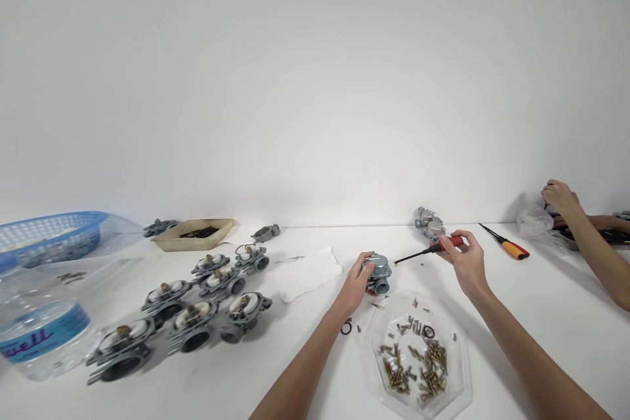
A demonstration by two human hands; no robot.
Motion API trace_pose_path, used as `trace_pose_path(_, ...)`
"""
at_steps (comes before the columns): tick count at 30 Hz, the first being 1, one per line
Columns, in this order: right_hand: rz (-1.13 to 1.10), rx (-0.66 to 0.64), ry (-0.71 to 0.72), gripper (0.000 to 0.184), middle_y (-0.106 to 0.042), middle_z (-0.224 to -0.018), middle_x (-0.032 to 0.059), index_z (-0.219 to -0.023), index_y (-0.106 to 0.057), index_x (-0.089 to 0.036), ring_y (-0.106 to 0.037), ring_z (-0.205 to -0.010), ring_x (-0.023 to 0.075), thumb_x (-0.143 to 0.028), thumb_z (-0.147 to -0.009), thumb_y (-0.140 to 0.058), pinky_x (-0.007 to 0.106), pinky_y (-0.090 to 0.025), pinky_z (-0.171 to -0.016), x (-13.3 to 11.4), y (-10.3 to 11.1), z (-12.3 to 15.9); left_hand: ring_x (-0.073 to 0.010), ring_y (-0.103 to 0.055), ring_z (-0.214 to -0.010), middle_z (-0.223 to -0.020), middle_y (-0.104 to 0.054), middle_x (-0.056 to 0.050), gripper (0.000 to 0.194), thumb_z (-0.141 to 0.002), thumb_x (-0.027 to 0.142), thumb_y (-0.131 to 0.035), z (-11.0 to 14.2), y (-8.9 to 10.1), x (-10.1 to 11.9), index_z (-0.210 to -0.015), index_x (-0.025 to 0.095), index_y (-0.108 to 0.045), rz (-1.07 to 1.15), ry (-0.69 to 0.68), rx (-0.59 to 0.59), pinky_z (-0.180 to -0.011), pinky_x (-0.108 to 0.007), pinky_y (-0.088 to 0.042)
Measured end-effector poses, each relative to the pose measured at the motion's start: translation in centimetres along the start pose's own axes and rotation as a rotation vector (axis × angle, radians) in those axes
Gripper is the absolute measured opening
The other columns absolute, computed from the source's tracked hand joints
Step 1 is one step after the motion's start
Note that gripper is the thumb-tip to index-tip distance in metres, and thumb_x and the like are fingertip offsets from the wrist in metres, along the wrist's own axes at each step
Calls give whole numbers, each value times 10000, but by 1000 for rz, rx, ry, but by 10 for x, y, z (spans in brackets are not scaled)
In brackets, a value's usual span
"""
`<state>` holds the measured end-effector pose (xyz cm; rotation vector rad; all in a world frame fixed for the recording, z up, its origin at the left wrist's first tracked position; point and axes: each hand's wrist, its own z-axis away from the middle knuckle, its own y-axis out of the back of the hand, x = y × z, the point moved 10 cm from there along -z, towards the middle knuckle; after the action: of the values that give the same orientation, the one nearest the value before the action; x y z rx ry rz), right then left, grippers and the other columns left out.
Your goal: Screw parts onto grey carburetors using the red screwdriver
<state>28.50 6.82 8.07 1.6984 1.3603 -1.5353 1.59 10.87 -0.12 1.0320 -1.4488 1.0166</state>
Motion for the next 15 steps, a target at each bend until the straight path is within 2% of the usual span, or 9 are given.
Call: trace_pose_path(15,-46,-49,-11,536,-645,-693,-45,-887,-534,-231,-753,-736,237,-473,-586,-905,441,-639,-799,6,-11,7,-208,-635,-845,-1132,-629,-132,555,-840,589,-584,0,1,-1,-1227,192,-544,30,1,-7,-605,-254,-516)
